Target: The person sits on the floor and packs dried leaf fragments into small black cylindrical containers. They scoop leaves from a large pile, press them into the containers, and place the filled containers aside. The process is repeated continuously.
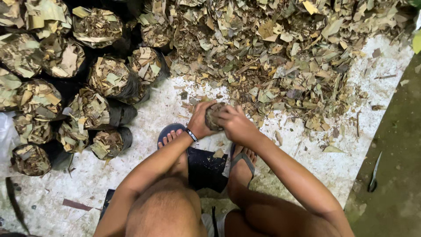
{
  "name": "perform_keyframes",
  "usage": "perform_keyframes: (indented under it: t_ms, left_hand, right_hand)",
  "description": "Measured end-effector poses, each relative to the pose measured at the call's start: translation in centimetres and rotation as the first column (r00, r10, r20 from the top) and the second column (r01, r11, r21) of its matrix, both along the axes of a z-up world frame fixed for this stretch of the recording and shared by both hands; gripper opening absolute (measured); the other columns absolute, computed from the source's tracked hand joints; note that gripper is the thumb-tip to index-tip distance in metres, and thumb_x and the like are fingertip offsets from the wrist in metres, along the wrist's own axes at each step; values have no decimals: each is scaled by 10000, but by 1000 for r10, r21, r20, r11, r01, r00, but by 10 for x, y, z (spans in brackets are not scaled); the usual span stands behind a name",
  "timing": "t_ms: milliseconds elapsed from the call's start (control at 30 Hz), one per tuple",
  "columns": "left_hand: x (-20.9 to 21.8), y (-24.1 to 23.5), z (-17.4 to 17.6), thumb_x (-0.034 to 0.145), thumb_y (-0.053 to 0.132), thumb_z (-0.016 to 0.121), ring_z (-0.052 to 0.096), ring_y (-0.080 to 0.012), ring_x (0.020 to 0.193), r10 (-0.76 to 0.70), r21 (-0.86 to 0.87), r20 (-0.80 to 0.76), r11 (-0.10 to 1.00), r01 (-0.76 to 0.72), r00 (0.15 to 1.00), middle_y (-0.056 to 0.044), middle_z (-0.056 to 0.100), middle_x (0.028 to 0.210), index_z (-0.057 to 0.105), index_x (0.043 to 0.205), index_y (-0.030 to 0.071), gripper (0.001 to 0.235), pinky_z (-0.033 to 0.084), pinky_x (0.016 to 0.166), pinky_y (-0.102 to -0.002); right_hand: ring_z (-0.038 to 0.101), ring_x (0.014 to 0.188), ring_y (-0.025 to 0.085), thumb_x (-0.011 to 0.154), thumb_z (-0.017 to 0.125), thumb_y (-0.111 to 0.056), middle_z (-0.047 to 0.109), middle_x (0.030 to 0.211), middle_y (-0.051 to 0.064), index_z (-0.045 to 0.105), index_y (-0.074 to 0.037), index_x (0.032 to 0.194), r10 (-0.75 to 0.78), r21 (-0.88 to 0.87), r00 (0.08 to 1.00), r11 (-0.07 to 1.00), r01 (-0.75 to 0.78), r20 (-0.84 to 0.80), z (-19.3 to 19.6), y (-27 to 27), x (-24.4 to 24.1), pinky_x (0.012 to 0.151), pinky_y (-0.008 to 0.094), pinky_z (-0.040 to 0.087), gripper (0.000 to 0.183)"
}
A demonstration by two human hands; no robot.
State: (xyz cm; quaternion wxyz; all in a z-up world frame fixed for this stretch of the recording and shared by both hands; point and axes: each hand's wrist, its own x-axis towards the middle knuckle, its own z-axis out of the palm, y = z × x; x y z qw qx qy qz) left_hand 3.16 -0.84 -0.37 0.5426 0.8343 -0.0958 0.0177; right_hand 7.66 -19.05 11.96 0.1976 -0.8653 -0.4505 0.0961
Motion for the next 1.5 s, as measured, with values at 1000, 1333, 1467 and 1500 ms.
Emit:
perform_keyframes:
  t_ms: [1000, 1333, 1467, 1500]
  left_hand:
    - [9, -11, 14, 606, 381, 974, 573, -350, 1305, 34, -130, -139, 990, -52, 990, -206, 542, 1371, 356, 1489, 68, 1122, 481, 1134, -445]
    - [12, -21, 7, 642, 343, 981, 501, -391, 1335, 106, -46, -28, 993, -107, 994, -240, 473, 1417, 317, 1510, 43, 1133, 427, 1158, -472]
    - [15, -25, -28, 659, 293, 945, 460, -408, 1401, 61, -10, -99, 998, -63, 993, -249, 450, 1461, 298, 1538, 27, 1123, 388, 1208, -477]
    - [16, -26, -38, 722, 260, 914, 445, -407, 1467, 53, -3, -70, 999, -53, 996, -250, 441, 1521, 290, 1578, 27, 1085, 379, 1257, -469]
  right_hand:
    - [689, 1022, 359, 888, 710, 0, 689, 1154, 200, 704, -102, 1310, -470, -225, 864, 875, 429, -180, -76, -91, 80, 931, 443, 578, 434]
    - [713, 1060, 303, 905, 595, 8, 659, 1316, 143, 685, -161, 1331, -625, 108, 675, 697, 709, -392, -35, -49, 45, 873, 368, 653, 467]
    - [556, 1409, 374, 910, 663, -100, 500, 1565, 177, 576, -140, 1356, -186, 94, 980, 979, 179, 68, -20, -11, 10, 1180, 510, 549, 455]
    - [478, 1416, 425, 917, 655, -190, 455, 1573, 207, 534, -129, 1404, -168, 48, 985, 985, 166, 33, -15, -6, 6, 1137, 558, 480, 505]
